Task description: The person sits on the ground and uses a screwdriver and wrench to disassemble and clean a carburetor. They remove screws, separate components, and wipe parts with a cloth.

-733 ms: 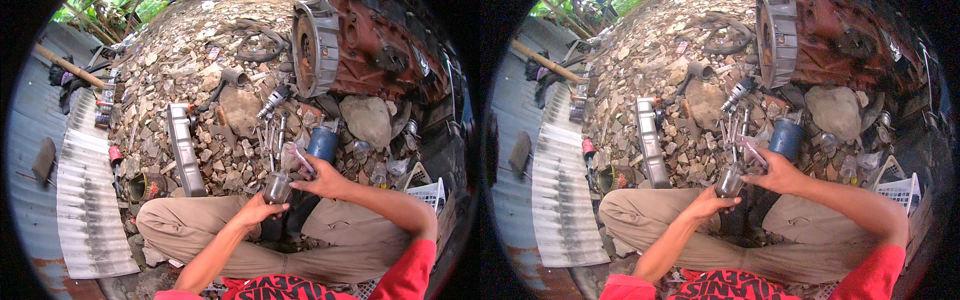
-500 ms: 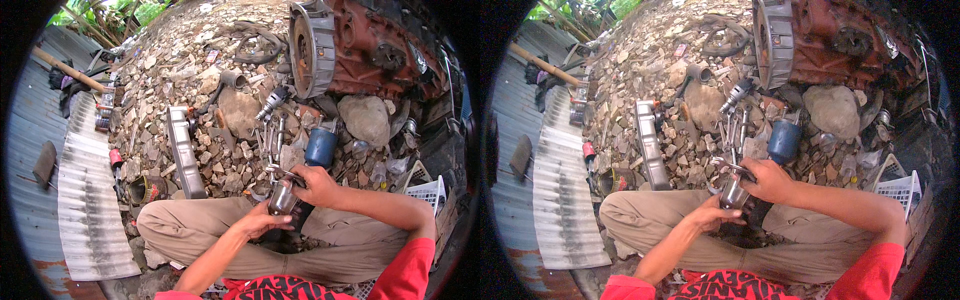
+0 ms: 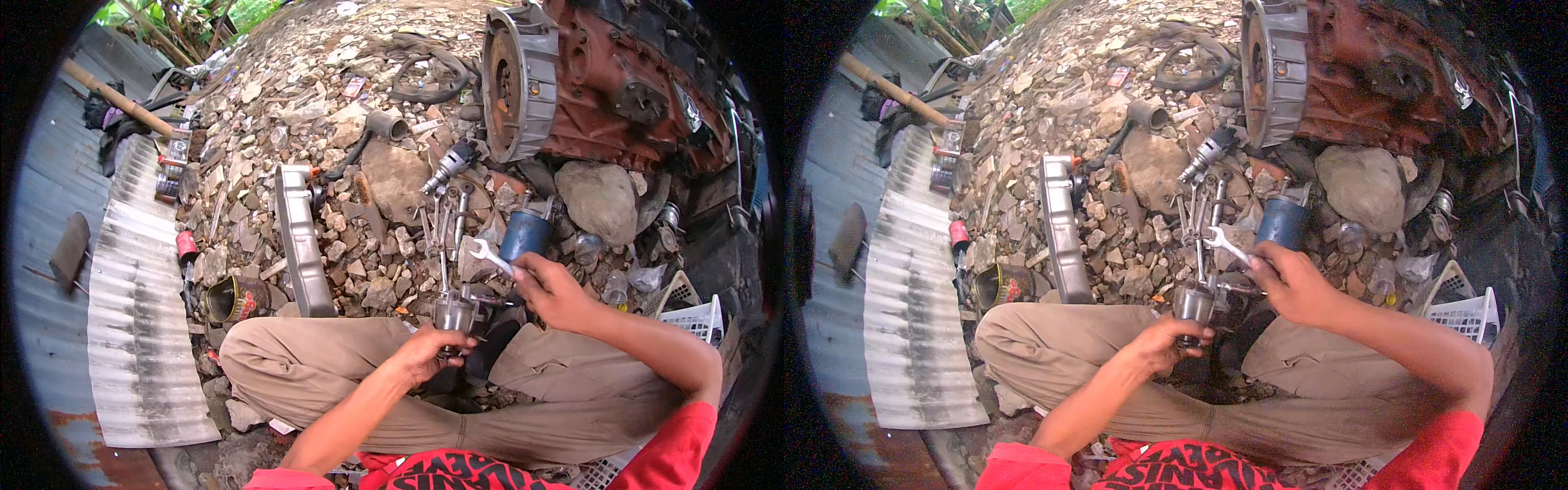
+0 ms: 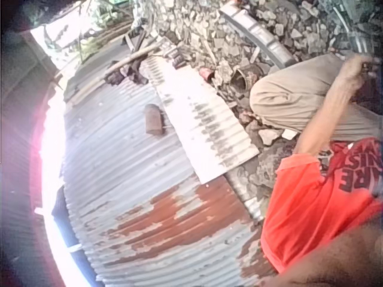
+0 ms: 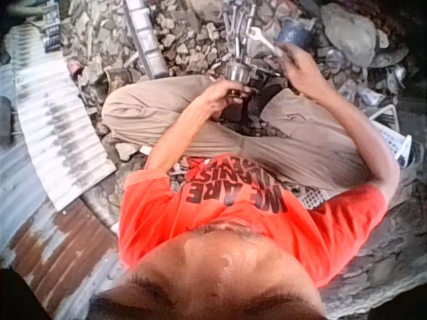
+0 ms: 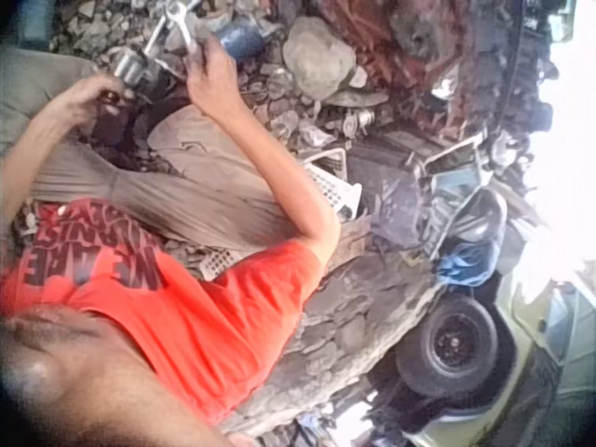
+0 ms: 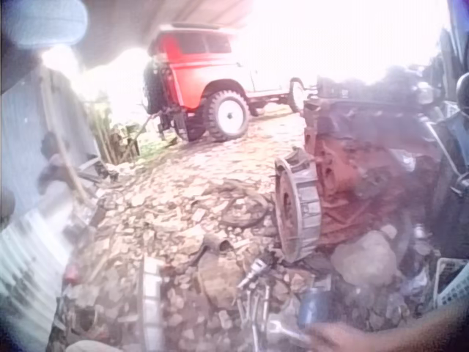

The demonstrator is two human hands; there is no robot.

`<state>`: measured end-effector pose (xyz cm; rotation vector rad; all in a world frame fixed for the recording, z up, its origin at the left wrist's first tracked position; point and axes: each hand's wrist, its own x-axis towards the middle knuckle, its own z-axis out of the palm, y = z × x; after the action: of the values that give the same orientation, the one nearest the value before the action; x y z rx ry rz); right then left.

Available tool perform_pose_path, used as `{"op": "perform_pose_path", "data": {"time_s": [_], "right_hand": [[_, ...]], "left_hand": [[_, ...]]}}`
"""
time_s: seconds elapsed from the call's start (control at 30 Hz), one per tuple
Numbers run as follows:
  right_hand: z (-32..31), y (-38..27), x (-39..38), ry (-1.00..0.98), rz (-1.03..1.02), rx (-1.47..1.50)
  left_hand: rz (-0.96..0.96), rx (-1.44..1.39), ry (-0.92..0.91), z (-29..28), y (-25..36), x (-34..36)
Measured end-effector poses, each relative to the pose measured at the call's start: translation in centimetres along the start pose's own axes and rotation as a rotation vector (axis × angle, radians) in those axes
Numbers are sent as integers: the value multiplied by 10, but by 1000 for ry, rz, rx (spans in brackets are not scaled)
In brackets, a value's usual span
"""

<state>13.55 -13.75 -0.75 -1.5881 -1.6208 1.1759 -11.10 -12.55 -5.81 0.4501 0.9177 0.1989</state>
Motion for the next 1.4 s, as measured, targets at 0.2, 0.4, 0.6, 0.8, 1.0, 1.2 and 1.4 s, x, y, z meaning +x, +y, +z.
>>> {"op": "perform_pose_path", "data": {"time_s": [0.2, 0.4, 0.6, 0.8, 1.0, 1.2, 1.4], "right_hand": [[8, -32, -22, -126, 2, -42], [31, -31, -22, -118, -22, 54], [40, -23, -21, -96, -51, 89], [40, -24, -24, -239, 12, 164], [39, -23, -24, -298, 75, 65], [37, -28, -23, -392, 88, 43], [9, -32, -15, -550, 2, -221]], "left_hand": [[43, -66, 18, 4, 21, -13], [80, -96, 89, 18, 16, -11], [130, 70, 103, 28, 23, -15], [218, 128, 18, 15, 10, -14], [113, -78, 37, 23, 5, -17], [-16, -154, 93, 21, -10, -20], [-5, -24, 38, 4, -3, -44]]}}
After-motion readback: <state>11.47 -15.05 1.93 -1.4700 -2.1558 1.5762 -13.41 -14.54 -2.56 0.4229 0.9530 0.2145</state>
